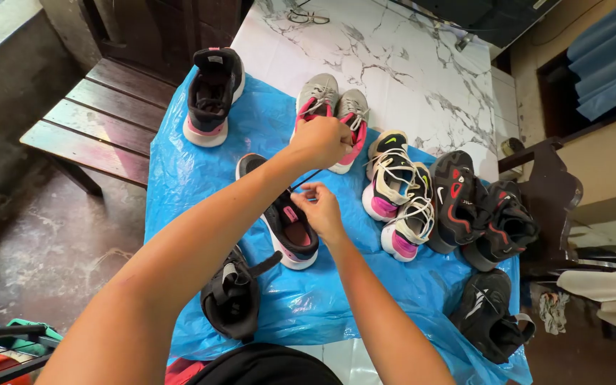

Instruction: The person removes a black shoelace from a black sneaker and then re-laces the same shoe by threading the lace through the eyelets and tying it. Several other shoes are visible on the table but are not handled.

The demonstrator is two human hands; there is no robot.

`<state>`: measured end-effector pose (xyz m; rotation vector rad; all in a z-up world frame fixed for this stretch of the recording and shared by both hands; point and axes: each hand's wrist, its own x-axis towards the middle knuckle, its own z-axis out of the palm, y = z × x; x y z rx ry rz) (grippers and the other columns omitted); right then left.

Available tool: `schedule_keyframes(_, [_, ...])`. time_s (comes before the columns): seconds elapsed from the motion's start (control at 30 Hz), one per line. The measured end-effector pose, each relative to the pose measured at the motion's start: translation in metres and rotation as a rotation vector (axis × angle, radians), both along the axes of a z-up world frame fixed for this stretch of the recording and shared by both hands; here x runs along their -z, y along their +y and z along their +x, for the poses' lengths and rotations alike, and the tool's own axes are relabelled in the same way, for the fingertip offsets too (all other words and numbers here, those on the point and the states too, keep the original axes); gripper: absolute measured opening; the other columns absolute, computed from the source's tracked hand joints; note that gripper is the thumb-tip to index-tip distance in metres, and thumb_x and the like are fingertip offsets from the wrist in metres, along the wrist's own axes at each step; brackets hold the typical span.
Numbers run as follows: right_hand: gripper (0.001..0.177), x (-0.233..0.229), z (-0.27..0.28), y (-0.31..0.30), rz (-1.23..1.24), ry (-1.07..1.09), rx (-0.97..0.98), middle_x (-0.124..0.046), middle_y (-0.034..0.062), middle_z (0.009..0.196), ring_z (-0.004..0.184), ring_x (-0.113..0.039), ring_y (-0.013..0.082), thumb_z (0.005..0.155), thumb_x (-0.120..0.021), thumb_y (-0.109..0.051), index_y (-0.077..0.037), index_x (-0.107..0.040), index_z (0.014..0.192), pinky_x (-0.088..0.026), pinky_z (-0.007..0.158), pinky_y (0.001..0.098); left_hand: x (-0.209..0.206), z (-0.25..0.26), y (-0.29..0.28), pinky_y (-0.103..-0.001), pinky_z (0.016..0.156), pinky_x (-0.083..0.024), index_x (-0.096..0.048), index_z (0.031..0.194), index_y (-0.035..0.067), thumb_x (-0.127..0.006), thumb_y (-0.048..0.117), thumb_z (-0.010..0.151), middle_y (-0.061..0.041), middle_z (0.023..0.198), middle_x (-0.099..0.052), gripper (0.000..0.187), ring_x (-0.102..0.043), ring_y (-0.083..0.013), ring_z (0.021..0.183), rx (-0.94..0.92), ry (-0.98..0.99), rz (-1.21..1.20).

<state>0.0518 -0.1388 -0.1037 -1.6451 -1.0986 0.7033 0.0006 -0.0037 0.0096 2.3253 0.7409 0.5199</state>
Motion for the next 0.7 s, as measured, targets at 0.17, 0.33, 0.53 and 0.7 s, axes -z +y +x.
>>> schedule_keyframes(0.17, [0.026, -0.008, 0.001, 0.01, -0.098, 0.049, 0.07, -0.075, 0.0087, 0.091, 0.074, -0.068, 0.0153, 0.097, -0.065, -0.025, -0.002, -0.074, 0.104, -0.055, 0.067, 0.0273, 0.005, -0.01, -0.002, -0.044, 0.077, -0.051, -0.079, 0.092, 0.022, -0.073, 0.027, 0.079, -0.005, 0.085, -0.076, 0.016, -0.072, -0.0282, 0.085, 0.06, -0.045, -0.013])
schedule_keyframes(0.33, [0.027, -0.011, 0.0, 0.007, -0.082, 0.152, 0.107, -0.077, 0.0069, 0.095, 0.077, -0.071, 0.0147, 0.098, -0.063, -0.025, -0.002, -0.076, 0.103, -0.054, 0.066, 0.0277, 0.037, -0.046, 0.014, -0.047, 0.073, -0.055, -0.075, 0.099, 0.016, -0.078, 0.029, 0.079, -0.01, 0.09, -0.076, 0.025, -0.07, -0.0341, 0.085, -0.078, 0.136, 0.061])
schedule_keyframes(0.53, [0.028, -0.011, 0.001, 0.007, -0.002, 0.269, 0.099, -0.075, 0.0049, 0.096, 0.082, -0.07, 0.0117, 0.1, -0.064, -0.028, -0.004, -0.078, 0.102, -0.053, 0.063, 0.0275, 0.082, -0.069, 0.011, -0.043, 0.076, -0.058, -0.079, 0.097, 0.022, -0.081, 0.027, 0.07, -0.007, 0.094, -0.076, 0.028, -0.073, -0.0302, 0.089, 0.047, 0.279, -0.019])
schedule_keyframes(0.7, [0.021, -0.007, -0.005, 0.001, 0.057, 0.224, 0.152, -0.074, 0.0048, 0.095, 0.081, -0.068, 0.0132, 0.095, -0.071, -0.021, -0.004, -0.073, 0.106, -0.054, 0.066, 0.0283, 0.096, -0.061, 0.001, -0.05, 0.082, -0.05, -0.08, 0.087, 0.022, -0.078, 0.028, 0.075, -0.004, 0.089, -0.077, 0.014, -0.073, -0.0284, 0.09, 0.015, 0.239, 0.017])
